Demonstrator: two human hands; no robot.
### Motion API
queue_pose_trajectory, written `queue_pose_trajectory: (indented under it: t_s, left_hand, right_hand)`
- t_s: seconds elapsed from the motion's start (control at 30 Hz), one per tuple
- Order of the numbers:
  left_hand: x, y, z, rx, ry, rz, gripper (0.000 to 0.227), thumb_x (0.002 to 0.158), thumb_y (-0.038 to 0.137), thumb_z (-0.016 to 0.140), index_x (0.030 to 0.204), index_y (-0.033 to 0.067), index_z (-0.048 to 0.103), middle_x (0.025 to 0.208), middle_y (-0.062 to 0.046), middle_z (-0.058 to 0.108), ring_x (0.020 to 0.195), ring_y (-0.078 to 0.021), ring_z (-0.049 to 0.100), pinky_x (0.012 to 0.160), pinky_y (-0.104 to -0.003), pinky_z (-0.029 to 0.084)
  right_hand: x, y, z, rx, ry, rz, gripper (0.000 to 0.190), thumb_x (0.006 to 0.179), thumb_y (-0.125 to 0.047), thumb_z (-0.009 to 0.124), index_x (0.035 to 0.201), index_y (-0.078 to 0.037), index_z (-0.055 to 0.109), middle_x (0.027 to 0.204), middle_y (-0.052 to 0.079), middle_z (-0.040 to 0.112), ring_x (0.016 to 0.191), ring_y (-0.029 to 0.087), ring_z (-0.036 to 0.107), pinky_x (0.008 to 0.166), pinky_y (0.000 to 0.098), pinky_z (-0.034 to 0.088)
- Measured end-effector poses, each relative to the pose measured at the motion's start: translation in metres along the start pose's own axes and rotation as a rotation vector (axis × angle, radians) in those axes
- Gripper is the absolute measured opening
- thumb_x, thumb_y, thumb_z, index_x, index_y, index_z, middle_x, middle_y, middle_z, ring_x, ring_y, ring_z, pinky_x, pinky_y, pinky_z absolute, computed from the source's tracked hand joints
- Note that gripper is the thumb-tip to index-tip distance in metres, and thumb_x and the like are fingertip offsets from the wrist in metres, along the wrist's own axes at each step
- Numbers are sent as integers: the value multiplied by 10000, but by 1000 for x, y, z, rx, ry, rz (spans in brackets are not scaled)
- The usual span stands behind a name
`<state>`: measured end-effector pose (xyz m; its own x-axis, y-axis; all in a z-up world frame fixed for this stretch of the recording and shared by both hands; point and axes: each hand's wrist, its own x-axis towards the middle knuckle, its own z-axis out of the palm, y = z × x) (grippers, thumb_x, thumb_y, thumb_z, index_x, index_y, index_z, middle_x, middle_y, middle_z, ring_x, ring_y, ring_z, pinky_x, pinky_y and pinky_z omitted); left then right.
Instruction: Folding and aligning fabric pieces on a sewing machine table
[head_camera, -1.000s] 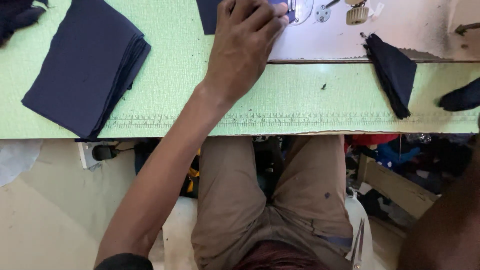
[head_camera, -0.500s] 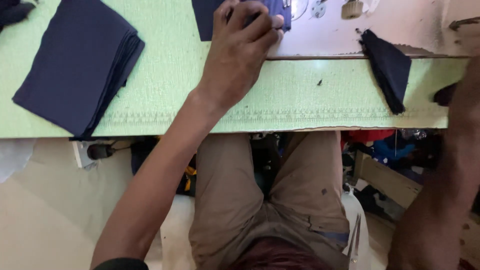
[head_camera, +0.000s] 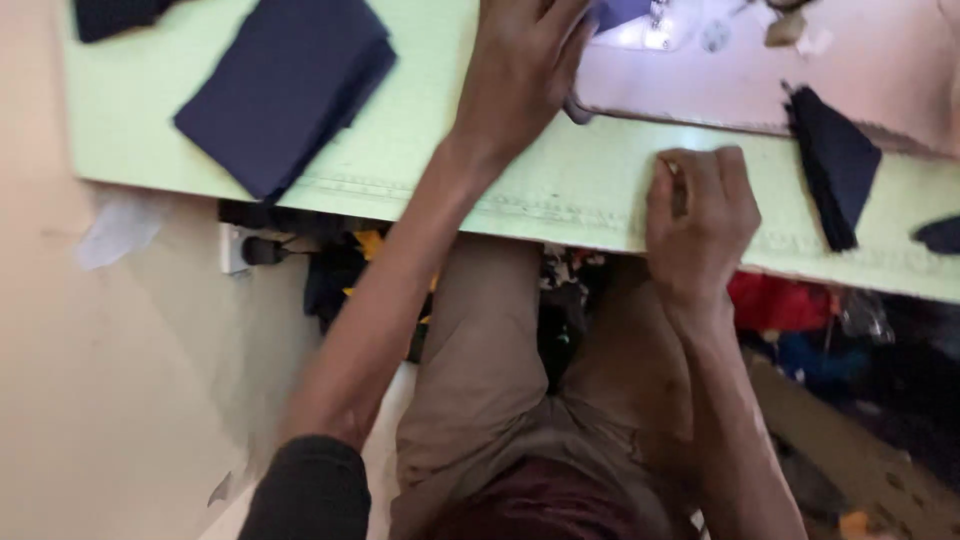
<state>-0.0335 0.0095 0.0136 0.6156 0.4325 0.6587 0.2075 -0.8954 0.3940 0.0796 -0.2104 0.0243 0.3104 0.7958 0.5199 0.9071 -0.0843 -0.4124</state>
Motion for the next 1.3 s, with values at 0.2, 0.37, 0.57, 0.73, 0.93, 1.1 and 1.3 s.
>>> queue_pose_trajectory:
  t_s: [0.2, 0.37, 0.57, 0.73, 0.93, 1.1, 1.3]
  left_hand:
    - [-55, -26, -128, 339, 163, -379, 390, 766, -81, 767, 1092, 1, 568, 1136, -184, 517, 1076, -368, 541, 974, -448, 432]
    - [-67, -75, -142, 375, -27, -329, 245, 779, -102, 713, 806, 53, 525, 953, -148, 522, 843, -330, 541, 706, -456, 455]
    - [-53, -71, -146, 385, -199, -492, 353, 810, -6, 657, 711, 138, 351, 672, -20, 424, 605, -202, 425, 519, -410, 356]
    - [-39, 6, -119, -110, 2, -282, 187, 712, -59, 644, 803, 83, 564, 850, -64, 544, 756, -197, 471, 638, -353, 367]
    - [-35, 82, -84, -520, -196, -171, 248, 745, -82, 610, 837, 86, 452, 905, -59, 463, 794, -194, 443, 667, -314, 383]
    - [-40, 62, -85, -333, -359, -19, 680, 591, -195, 556, 1228, 42, 577, 1185, -132, 635, 1074, -330, 548, 817, -419, 371]
    - [-27, -26, -93, -255, -184, 94, 366, 709, -107, 610, 984, 89, 752, 981, -80, 751, 922, -290, 689, 851, -413, 463]
  right_hand:
    - [-3, 1, 7, -59, 17, -34, 130, 1021, 111, 757, 1080, 13, 697, 997, 147, 579, 775, 284, 572, 626, 402, 412]
    - [-3, 0, 7, -44, 23, -34, 108, 1029, 106, 746, 1083, 21, 706, 996, 155, 585, 771, 292, 567, 638, 413, 425]
    - [-3, -1, 6, -45, 31, -31, 131, 1006, 115, 748, 1074, 14, 701, 988, 149, 573, 766, 291, 571, 643, 421, 426]
    - [11, -30, -11, 208, -80, 135, 88, 1099, -35, 702, 1114, 52, 706, 1040, 177, 575, 759, 243, 570, 617, 348, 484]
    - [29, -68, -7, -12, -163, -117, 527, 811, 52, 671, 1331, -12, 617, 1147, 170, 638, 1000, 381, 511, 801, 477, 404]
    - [46, -97, -53, 251, -256, -8, 205, 888, 125, 713, 1062, 19, 682, 998, 178, 765, 892, 332, 738, 763, 431, 548]
    - [3, -135, -102, 655, -470, 261, 141, 951, -162, 763, 932, -64, 663, 815, -18, 600, 610, 53, 550, 559, 190, 409]
